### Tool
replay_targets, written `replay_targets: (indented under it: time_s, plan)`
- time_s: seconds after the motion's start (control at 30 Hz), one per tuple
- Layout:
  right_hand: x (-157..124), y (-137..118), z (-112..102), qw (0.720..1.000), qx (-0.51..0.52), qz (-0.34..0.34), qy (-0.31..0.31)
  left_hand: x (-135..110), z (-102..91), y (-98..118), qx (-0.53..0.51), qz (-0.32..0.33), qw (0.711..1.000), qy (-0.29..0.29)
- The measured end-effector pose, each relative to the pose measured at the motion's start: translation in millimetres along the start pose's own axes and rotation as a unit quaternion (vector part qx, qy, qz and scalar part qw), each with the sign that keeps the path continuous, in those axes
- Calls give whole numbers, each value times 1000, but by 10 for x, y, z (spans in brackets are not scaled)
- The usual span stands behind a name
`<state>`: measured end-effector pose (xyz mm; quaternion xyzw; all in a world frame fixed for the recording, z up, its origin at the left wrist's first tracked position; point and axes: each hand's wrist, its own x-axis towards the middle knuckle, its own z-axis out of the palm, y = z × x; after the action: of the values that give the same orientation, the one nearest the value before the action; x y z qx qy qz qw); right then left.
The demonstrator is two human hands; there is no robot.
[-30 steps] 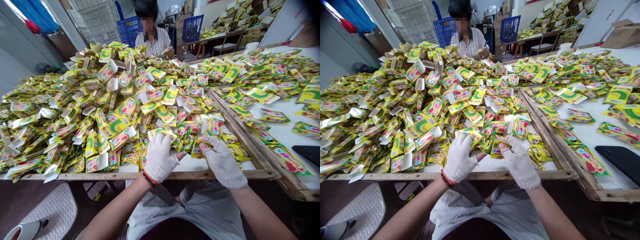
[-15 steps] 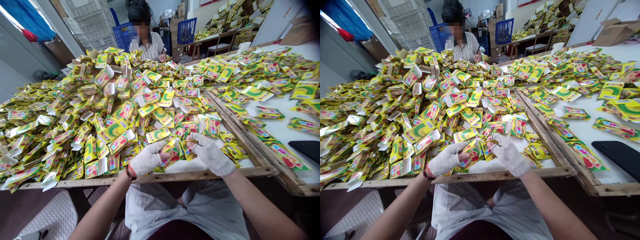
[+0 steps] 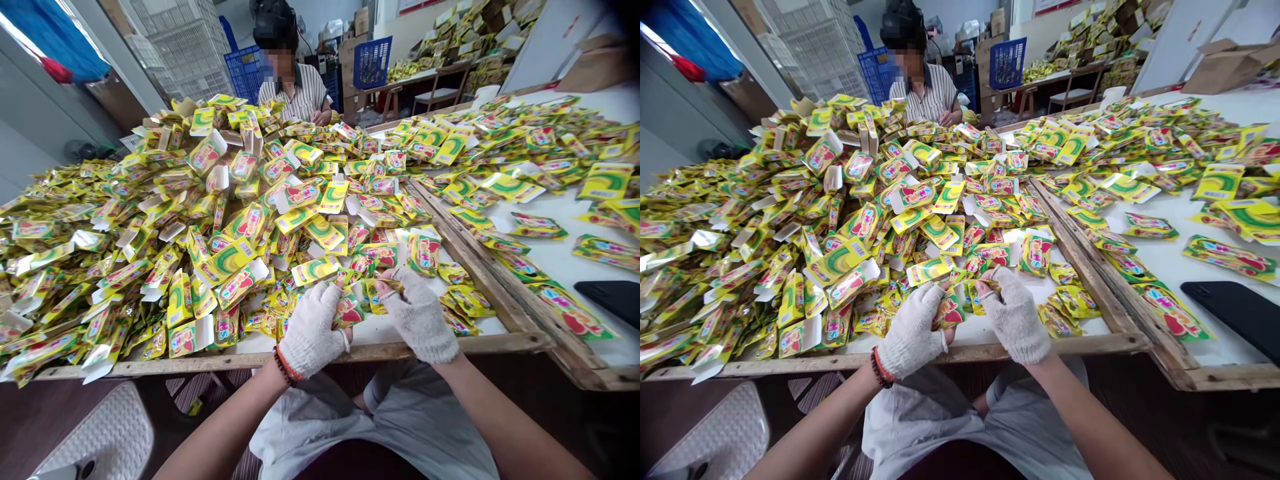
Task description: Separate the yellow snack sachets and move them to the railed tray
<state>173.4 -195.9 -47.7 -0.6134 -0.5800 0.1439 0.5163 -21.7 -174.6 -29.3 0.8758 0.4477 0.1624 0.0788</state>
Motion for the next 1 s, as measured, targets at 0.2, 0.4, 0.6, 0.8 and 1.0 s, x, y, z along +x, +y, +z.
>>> replay_targets:
  time_s: [0.2,0.4,0.6,0.8,1.0]
  plan:
    - [7,-59,-41,968,-158,-176,-79,-6,-1,53,-30,28,998,-43]
    - [96,-72,-26,980,-73,-113,-145,-26,54,73,-62,26,997,-32]
    - [31,-69,42,986,-138,-83,-52,-23,117,60,-90,48,995,-4]
    - [9,-67,-100,984,-76,-22,-158,-2,97,27,-1,27,999,25]
    - [19,-25,-184,968,-157,-18,-193,-9,111,10,53,71,996,4]
